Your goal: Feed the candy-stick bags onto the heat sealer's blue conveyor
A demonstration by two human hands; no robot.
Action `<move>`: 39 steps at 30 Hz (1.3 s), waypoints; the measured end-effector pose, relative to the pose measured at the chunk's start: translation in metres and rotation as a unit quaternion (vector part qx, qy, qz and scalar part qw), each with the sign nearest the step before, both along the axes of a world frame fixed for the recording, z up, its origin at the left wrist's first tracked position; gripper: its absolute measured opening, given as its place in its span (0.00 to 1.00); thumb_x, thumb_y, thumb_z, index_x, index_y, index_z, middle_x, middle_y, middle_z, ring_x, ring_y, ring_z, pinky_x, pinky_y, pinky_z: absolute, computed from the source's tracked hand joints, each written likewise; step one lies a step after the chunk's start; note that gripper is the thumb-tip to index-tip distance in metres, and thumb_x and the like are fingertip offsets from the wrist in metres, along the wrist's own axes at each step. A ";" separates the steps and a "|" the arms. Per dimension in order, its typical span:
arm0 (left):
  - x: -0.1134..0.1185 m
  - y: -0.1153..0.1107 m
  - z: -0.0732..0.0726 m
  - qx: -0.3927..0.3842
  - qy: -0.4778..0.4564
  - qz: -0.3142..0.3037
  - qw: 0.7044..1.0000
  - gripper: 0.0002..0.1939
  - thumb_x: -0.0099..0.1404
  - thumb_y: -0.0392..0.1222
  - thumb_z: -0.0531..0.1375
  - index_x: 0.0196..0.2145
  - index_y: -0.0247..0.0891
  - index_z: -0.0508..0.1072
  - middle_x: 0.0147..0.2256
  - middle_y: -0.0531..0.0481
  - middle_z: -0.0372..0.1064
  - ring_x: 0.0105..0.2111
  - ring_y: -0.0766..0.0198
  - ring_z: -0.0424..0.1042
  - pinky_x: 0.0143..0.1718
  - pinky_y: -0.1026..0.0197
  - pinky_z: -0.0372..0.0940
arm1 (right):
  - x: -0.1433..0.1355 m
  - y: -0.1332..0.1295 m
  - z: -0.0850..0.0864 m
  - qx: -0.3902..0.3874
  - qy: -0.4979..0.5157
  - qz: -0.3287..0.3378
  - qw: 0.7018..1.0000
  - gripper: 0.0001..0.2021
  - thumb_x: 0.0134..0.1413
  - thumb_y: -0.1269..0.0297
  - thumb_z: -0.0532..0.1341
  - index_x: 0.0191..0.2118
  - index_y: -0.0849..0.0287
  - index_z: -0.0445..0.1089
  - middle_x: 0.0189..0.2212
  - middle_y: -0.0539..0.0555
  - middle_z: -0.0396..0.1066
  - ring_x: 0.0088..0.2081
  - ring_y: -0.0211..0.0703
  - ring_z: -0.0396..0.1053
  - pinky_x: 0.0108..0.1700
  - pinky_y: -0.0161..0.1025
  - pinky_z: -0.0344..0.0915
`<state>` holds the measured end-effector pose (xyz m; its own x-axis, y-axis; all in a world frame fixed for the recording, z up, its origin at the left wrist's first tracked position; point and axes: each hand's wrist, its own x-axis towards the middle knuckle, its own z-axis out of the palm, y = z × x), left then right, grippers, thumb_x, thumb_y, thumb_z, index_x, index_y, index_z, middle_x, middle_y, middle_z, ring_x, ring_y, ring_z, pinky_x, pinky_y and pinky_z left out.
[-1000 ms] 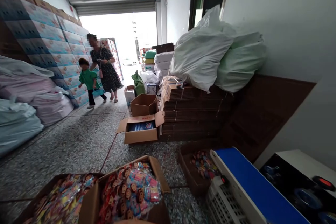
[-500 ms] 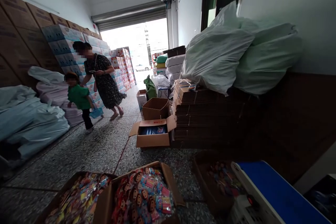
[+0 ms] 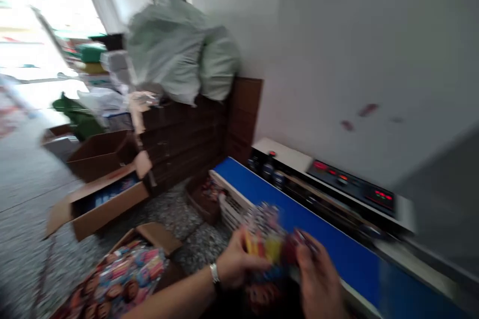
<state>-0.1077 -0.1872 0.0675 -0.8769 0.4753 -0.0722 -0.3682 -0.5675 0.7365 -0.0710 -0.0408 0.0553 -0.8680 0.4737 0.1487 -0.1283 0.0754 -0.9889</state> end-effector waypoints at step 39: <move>-0.049 0.162 -0.091 -0.097 -0.110 -0.146 0.978 0.23 0.38 0.33 0.70 0.35 0.31 0.72 0.34 0.42 0.75 0.31 0.56 0.74 0.37 0.57 0.67 | -0.032 0.196 -0.087 0.219 -0.163 -0.215 0.938 0.17 0.50 0.57 0.57 0.46 0.57 0.64 0.36 0.55 0.69 0.34 0.43 0.67 0.36 0.38 0.62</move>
